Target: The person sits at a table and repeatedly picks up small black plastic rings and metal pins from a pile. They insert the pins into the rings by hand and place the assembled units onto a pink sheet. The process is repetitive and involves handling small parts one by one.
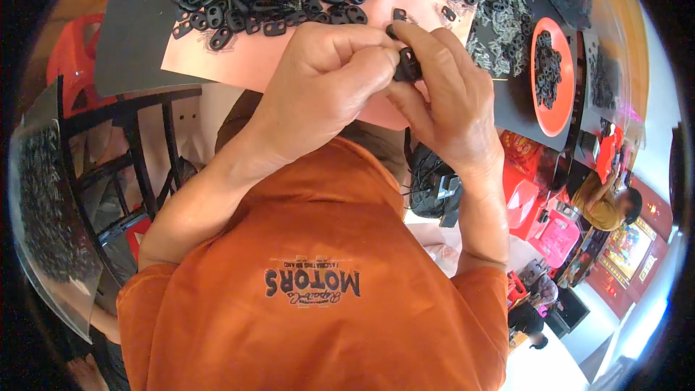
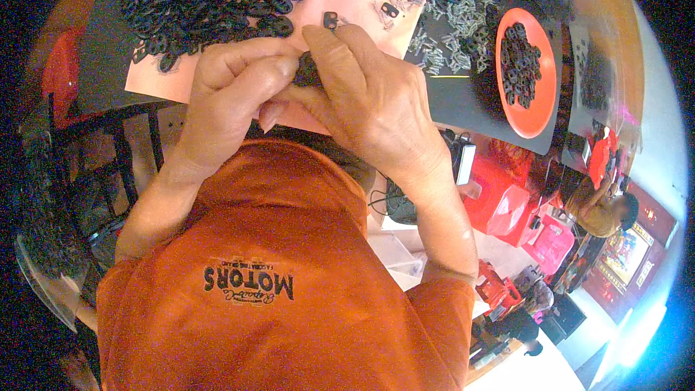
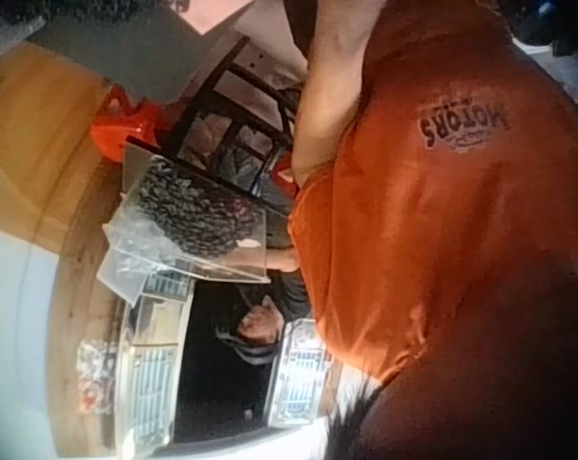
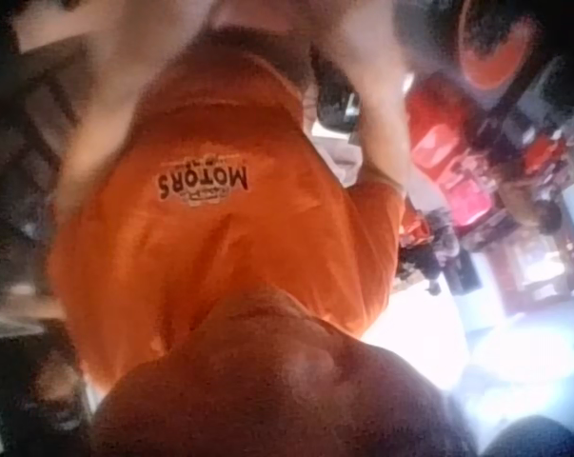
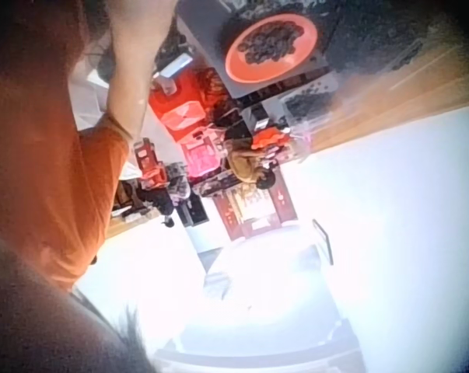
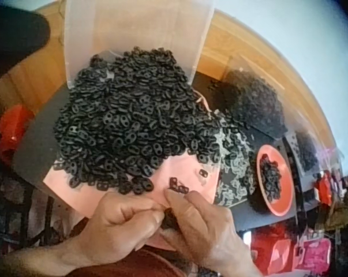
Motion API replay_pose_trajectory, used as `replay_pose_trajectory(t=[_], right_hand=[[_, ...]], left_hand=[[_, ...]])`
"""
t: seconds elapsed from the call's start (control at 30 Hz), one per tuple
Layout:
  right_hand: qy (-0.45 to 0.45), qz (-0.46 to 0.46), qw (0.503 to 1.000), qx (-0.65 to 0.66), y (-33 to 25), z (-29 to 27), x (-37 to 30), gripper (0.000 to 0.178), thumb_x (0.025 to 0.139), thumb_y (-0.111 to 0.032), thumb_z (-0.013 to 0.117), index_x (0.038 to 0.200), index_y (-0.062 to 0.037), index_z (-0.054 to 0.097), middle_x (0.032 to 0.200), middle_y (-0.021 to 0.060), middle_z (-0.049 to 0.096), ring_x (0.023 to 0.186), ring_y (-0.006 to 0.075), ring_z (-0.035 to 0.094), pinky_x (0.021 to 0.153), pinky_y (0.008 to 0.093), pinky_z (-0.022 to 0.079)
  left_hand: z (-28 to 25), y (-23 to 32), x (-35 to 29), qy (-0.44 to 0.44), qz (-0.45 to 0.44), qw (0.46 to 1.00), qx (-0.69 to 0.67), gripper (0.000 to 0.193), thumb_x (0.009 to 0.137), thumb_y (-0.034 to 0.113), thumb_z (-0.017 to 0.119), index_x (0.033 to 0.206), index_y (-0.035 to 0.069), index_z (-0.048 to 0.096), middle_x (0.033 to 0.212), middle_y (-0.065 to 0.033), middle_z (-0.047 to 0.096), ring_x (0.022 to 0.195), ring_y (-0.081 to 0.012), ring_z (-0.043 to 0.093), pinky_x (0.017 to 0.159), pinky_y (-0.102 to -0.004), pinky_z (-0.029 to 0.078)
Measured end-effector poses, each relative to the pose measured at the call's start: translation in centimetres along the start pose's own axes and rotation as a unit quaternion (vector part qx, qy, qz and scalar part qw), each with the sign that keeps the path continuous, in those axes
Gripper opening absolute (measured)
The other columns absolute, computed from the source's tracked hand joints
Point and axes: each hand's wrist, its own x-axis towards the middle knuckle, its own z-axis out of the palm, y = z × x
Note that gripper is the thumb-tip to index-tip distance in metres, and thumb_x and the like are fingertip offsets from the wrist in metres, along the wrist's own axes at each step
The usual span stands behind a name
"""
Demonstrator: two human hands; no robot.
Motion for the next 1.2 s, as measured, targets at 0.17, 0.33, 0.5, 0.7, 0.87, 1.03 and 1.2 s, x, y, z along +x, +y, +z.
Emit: replay_pose_trajectory(t=[0.17, 0.33, 0.5, 0.7, 0.87, 1.03, 1.2], right_hand=[[0.028, 0.02, 0.999, 0.006, -0.2, 0.3, -0.4, 0.045, 0.066, -0.019, 0.072, 0.102, -0.0009, 0.055, 0.083, 0.0124, 0.058, 0.064, 0.0264, 0.061, 0.051, 0.0316, 0.05], [0.04, -0.026, 0.998, 0.029, 0.4, 0.1, -0.3, 0.044, 0.066, -0.019, 0.073, 0.103, -0.0023, 0.055, 0.079, 0.0096, 0.057, 0.059, 0.0241, 0.058, 0.049, 0.032, 0.049], [-0.022, -0.038, 0.998, 0.051, 0.1, -1.1, 0.2, 0.045, 0.066, -0.017, 0.073, 0.105, -0.0034, 0.056, 0.08, 0.0079, 0.056, 0.058, 0.0217, 0.058, 0.049, 0.0315, 0.049], [-0.041, -0.016, 0.998, 0.033, -0.2, -1.3, 0.1, 0.046, 0.065, -0.017, 0.072, 0.106, -0.003, 0.055, 0.08, 0.0066, 0.054, 0.058, 0.0199, 0.058, 0.049, 0.0311, 0.049], [-0.02, 0.016, 0.999, 0.018, -0.6, -0.9, -0.2, 0.045, 0.065, -0.016, 0.072, 0.104, -0.0029, 0.055, 0.08, 0.007, 0.055, 0.06, 0.019, 0.059, 0.049, 0.0312, 0.049], [0.009, -0.041, 0.999, 0.021, 0.2, -0.3, -0.2, 0.043, 0.064, -0.017, 0.072, 0.101, -0.0031, 0.055, 0.078, 0.0074, 0.056, 0.064, 0.0222, 0.059, 0.051, 0.0318, 0.049], [-0.01, -0.057, 0.998, 0.013, 0.4, -0.6, 0.2, 0.041, 0.065, -0.02, 0.072, 0.099, -0.0033, 0.055, 0.078, 0.008, 0.056, 0.066, 0.0246, 0.059, 0.052, 0.0324, 0.05]], left_hand=[[0.0, 0.0, -0.2, 0.019, 0.009, 1.0, -0.023, 0.024, 0.084, 0.009, 0.046, 0.063, 0.002, 0.053, 0.05, 0.0063, 0.043, 0.046, 0.0007, 0.036, 0.039, -0.019, 0.026], [-0.2, -0.1, -0.3, 0.003, 0.008, 0.999, -0.036, 0.021, 0.084, 0.009, 0.047, 0.067, 0.001, 0.056, 0.051, 0.0044, 0.044, 0.046, -0.0005, 0.039, 0.039, -0.019, 0.028], [-0.7, 0.3, 0.1, -0.03, 0.001, 0.999, -0.019, 0.019, 0.082, 0.012, 0.048, 0.069, 0.001, 0.057, 0.051, 0.0035, 0.045, 0.044, -0.0022, 0.04, 0.038, -0.0191, 0.029], [-1.0, 0.3, 0.4, -0.053, -0.007, 0.999, 0.011, 0.02, 0.082, 0.016, 0.048, 0.072, 0.003, 0.058, 0.054, 0.0046, 0.045, 0.043, -0.0027, 0.04, 0.039, -0.0179, 0.029], [-0.6, 0.3, 0.4, -0.023, -0.027, 0.999, -0.02, 0.022, 0.082, 0.011, 0.048, 0.063, 0.001, 0.055, 0.052, 0.0042, 0.044, 0.047, -0.0015, 0.039, 0.04, -0.0201, 0.029], [-0.7, 0.5, 0.3, -0.029, -0.029, 0.999, -0.012, 0.023, 0.082, 0.012, 0.046, 0.063, 0.001, 0.052, 0.056, 0.0034, 0.047, 0.052, -0.002, 0.041, 0.044, -0.0201, 0.031], [-0.9, 1.0, 0.5, -0.058, -0.023, 0.998, 0.007, 0.023, 0.081, 0.013, 0.043, 0.063, 0.0, 0.05, 0.057, 0.0009, 0.046, 0.054, -0.0046, 0.043, 0.046, -0.0214, 0.033]])
